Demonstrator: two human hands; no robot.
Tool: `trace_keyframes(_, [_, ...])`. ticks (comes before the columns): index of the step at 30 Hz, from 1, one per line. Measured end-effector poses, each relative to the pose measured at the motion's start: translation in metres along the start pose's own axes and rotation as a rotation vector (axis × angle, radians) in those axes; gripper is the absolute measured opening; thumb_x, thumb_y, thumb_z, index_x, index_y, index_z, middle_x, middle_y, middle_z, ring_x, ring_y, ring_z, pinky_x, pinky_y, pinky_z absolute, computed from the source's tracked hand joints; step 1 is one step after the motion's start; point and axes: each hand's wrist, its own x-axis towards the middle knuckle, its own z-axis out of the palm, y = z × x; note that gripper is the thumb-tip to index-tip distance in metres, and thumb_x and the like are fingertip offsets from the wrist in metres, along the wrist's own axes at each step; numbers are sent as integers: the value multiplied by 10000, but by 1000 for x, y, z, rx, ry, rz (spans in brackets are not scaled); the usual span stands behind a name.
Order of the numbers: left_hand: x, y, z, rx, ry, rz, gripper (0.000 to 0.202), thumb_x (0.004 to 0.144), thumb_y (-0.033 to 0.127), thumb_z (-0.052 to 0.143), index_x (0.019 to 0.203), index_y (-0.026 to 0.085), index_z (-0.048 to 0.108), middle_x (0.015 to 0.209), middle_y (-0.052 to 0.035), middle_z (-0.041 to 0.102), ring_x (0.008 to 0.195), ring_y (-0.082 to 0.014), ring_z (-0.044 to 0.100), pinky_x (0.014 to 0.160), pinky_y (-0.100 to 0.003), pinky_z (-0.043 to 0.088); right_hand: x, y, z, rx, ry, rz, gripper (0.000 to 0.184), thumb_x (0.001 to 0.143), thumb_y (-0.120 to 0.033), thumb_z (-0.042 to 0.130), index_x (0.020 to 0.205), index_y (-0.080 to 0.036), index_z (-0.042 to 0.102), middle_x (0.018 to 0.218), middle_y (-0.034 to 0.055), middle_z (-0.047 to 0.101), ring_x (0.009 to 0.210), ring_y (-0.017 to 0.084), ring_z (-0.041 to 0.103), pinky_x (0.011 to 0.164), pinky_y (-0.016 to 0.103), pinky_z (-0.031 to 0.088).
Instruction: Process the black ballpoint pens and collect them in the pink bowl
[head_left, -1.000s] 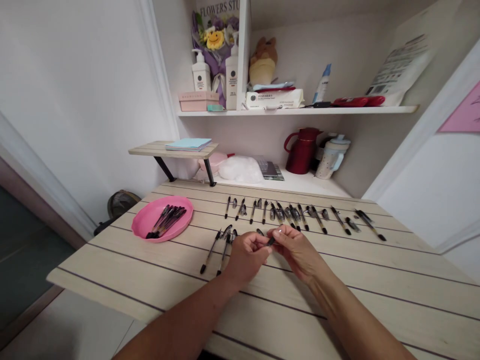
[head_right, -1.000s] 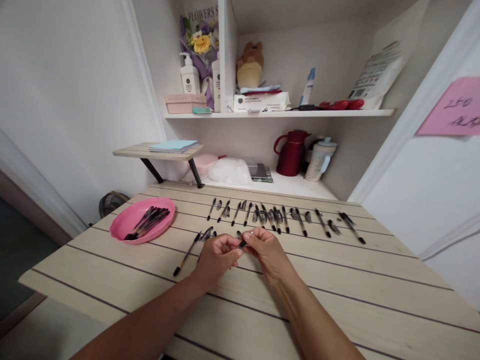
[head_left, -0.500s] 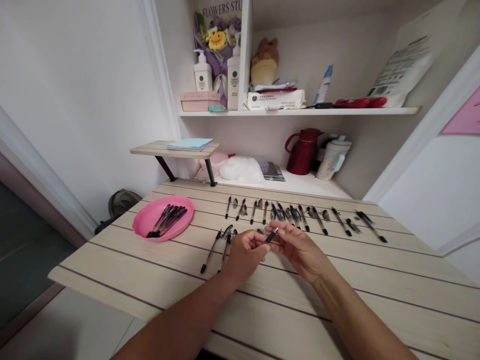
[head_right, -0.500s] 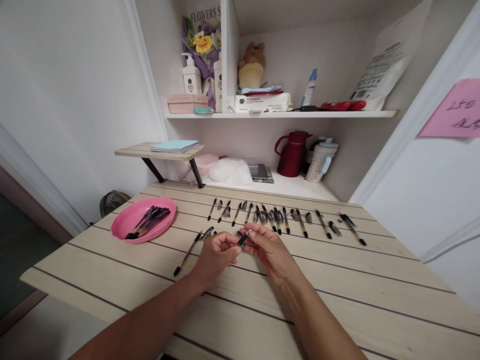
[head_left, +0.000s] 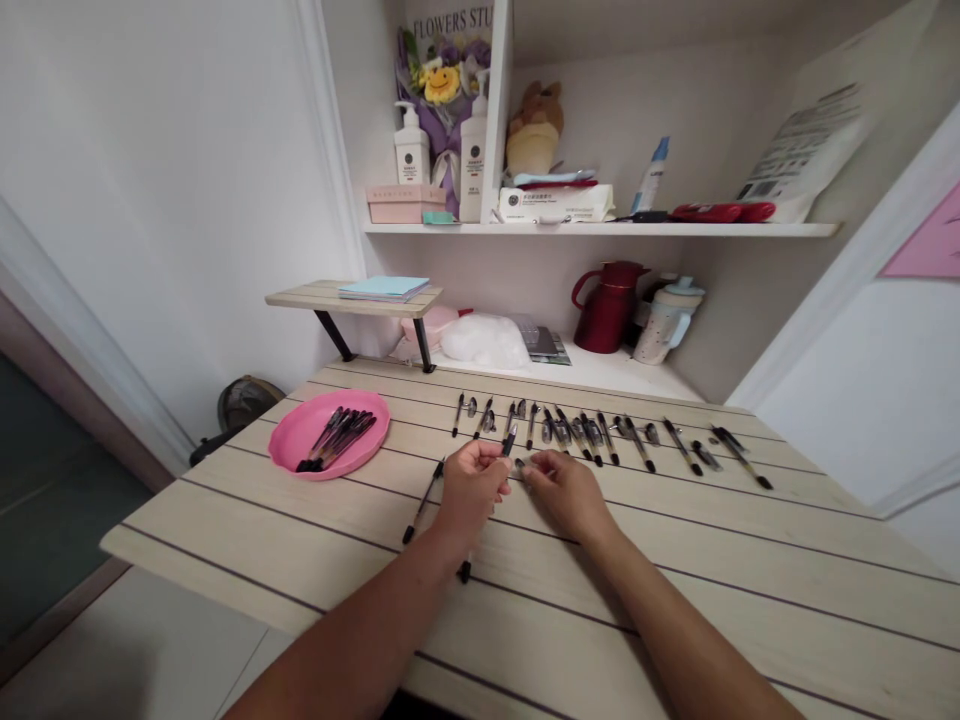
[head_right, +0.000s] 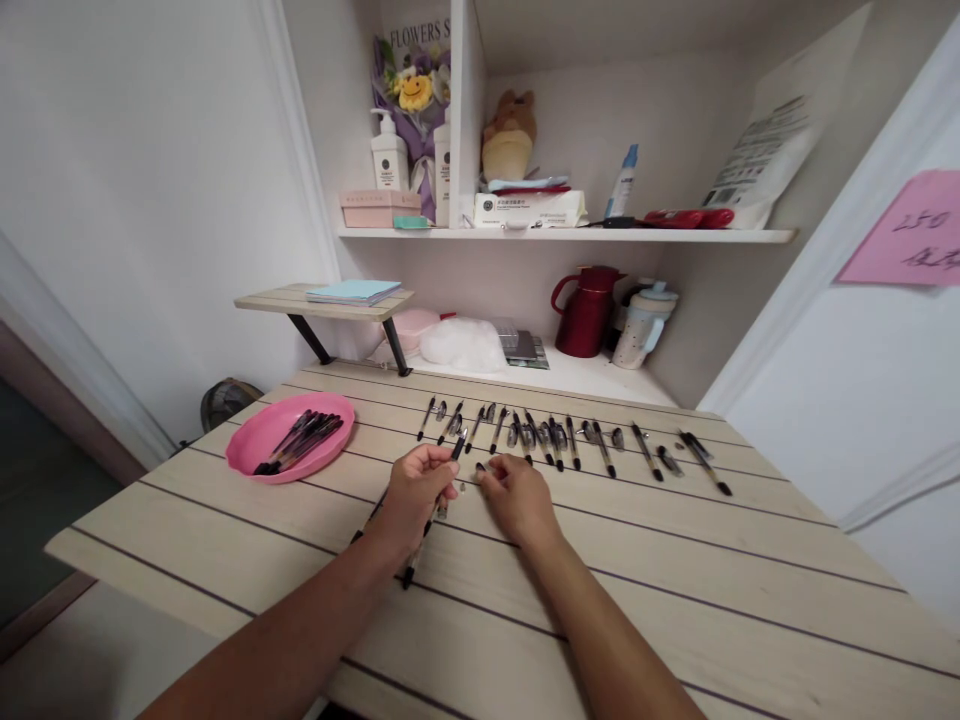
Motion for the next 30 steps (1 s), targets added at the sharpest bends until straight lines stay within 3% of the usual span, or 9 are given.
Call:
trace_keyframes(3, [2,-1,-2,-36,-18,1,229,624,277,642,785,139,556,578,42,520,428,-50,485,404,-154,342,-1,3,13,-279,-36,-102,88,676,-231,593,751,-193,618,790,69,608,722,185,542,640,283,360])
trace_keyframes(6, [1,-2,-3,-41,-35,-12,231,618,277,644,781,141,554,576,44,522,429,-52,489,398,-158,338,-1,7,8,-294,6,-66,74,712,-179,527,690,-187,598,766,79,605,735,193,543,649,293,356])
trace_keyframes(8, [-1,-2,-2,-23,-63,-39,228,612,260,642,786,140,556,593,39,536,423,-51,490,392,-159,336,1,10,-2,-109,42,-6,71,720,-222,543,676,-195,592,723,61,602,720,196,539,635,299,367])
trace_keyframes(12, [-5,-5,2,32,-161,-95,212,618,251,631,784,141,558,559,49,517,406,-56,494,378,-155,331,2,6,-25,575,52,181,174,680,-363,644,713,-214,562,613,-12,542,582,147,513,528,265,383])
trace_keyframes(16, [-7,-10,5,95,-220,-105,180,625,249,625,760,145,566,554,47,523,409,-63,513,382,-152,341,-1,-8,-35,942,91,174,267,590,-356,749,701,-215,551,649,-30,535,550,105,499,490,233,380])
trace_keyframes(30, [-7,-14,5,133,-232,-90,225,605,218,652,811,130,628,608,20,565,450,-70,534,422,-165,392,-11,-24,-31,862,-65,198,308,579,-368,759,695,-187,539,590,-41,517,490,79,458,444,213,321])
